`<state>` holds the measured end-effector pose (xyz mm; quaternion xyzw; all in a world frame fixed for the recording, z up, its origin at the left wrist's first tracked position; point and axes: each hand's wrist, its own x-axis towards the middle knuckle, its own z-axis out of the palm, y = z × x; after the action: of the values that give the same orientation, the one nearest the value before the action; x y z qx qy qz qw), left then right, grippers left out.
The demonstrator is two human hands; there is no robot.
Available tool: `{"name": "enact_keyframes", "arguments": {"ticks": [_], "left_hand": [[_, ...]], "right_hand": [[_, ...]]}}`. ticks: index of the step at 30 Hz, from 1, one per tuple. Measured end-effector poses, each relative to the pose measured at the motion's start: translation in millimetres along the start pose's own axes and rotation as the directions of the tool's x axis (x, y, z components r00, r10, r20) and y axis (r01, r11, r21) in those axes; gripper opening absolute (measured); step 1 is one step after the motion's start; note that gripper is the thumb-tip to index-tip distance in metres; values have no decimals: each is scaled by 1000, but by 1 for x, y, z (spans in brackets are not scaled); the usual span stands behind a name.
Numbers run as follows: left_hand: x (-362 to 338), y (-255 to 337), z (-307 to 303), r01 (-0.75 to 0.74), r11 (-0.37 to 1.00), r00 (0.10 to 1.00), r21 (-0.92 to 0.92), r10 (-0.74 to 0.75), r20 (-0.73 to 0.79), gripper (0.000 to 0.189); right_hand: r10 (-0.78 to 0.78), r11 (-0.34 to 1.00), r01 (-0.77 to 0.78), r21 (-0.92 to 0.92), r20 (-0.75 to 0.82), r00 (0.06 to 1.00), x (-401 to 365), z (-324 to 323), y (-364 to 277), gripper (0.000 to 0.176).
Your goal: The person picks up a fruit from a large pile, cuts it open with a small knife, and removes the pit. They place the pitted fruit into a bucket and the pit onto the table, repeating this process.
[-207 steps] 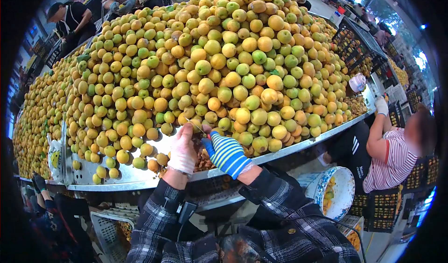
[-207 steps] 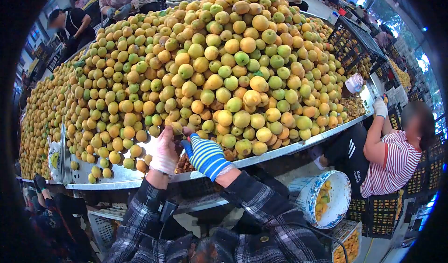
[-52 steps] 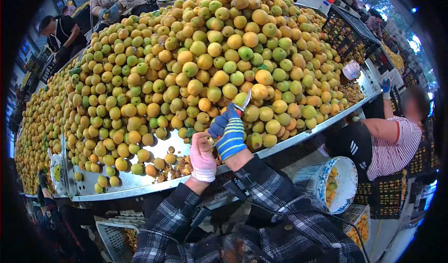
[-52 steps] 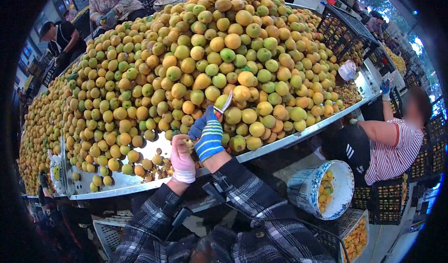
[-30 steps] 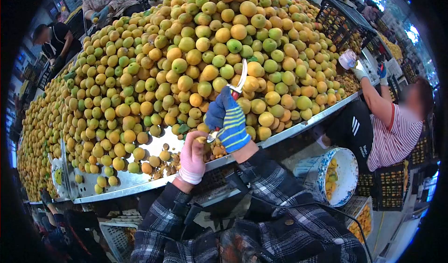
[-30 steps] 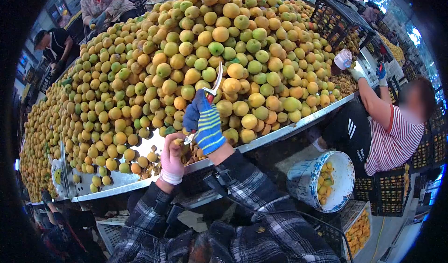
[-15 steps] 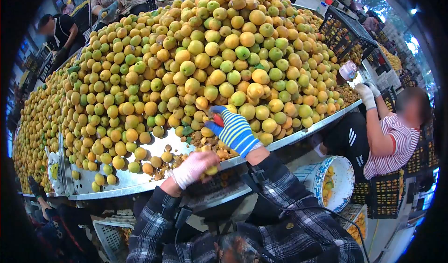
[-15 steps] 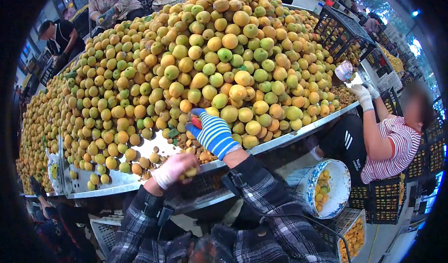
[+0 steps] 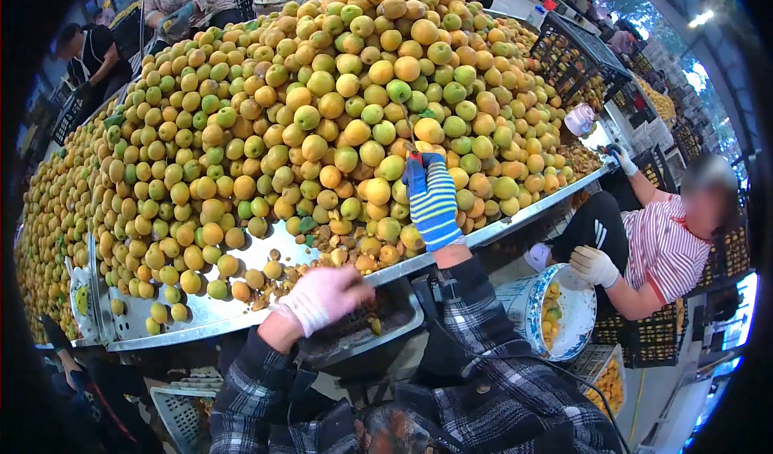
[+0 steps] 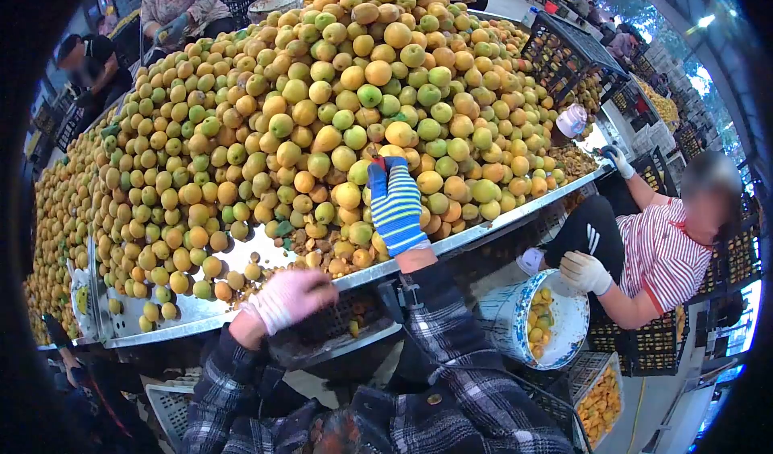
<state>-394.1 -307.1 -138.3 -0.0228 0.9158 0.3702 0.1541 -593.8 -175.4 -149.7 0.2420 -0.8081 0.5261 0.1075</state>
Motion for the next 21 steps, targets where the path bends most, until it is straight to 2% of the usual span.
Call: {"name": "enact_keyframes", "arguments": {"ticks": [1,2,3,4,5,6,7,9,10,12,13,14,15,16,17,18,21], "left_hand": [[13,-4,7,23,993,954,-114,-55,-294,33],[26,3,0,-1,985,893,-173,-77,-443,34],[39,12,-8,82,988,831,-130,-140,-539,39],[59,7,-5,76,993,754,-85,-113,-648,46],[74,11,-9,147,989,743,-33,-132,-656,50],[88,15,-12,217,976,733,18,-151,-663,53],[101,13,-12,217,976,732,20,-149,-665,53],[122,11,-10,312,943,780,118,-183,-598,56],[125,10,-6,313,942,783,125,-181,-595,56],[126,8,1,165,985,716,41,-91,-692,54],[124,6,1,83,995,646,62,-6,-763,49],[119,3,2,88,994,644,71,-3,-765,49],[113,-1,2,-61,973,661,-221,-127,-740,49],[107,-5,3,-195,847,694,-495,-238,-680,51],[104,-11,4,-384,686,697,-618,-224,-681,55],[101,-17,5,-475,590,685,-653,-218,-695,56],[74,-33,5,-478,451,771,-754,-197,-606,60]], "right_hand": [[32,999,-31,26,-5,999,-1,3,6,25],[64,997,-63,51,-7,998,-1,5,9,24],[61,997,-61,52,-5,998,-2,6,11,24],[0,999,3,52,-70,998,-1,6,7,23],[-60,997,68,48,-137,989,-1,5,3,23],[-31,997,40,73,-128,991,-2,4,-2,24],[33,996,-27,89,-70,997,-3,2,-4,23],[126,987,-127,96,19,992,-3,5,4,23],[52,996,-49,68,-36,998,-4,12,13,24],[26,992,-26,126,1,1000,-7,11,12,24],[2,996,-3,95,10,1000,-7,9,8,23],[52,978,-66,196,75,996,-8,13,14,22],[96,931,-145,335,160,982,-10,16,17,19],[124,858,-233,458,254,959,-14,18,18,16],[33,920,-134,368,268,963,-15,13,5,20],[107,711,-350,611,398,911,-22,22,9,19],[31,783,-325,531,487,873,-37,34,4,23]]}}
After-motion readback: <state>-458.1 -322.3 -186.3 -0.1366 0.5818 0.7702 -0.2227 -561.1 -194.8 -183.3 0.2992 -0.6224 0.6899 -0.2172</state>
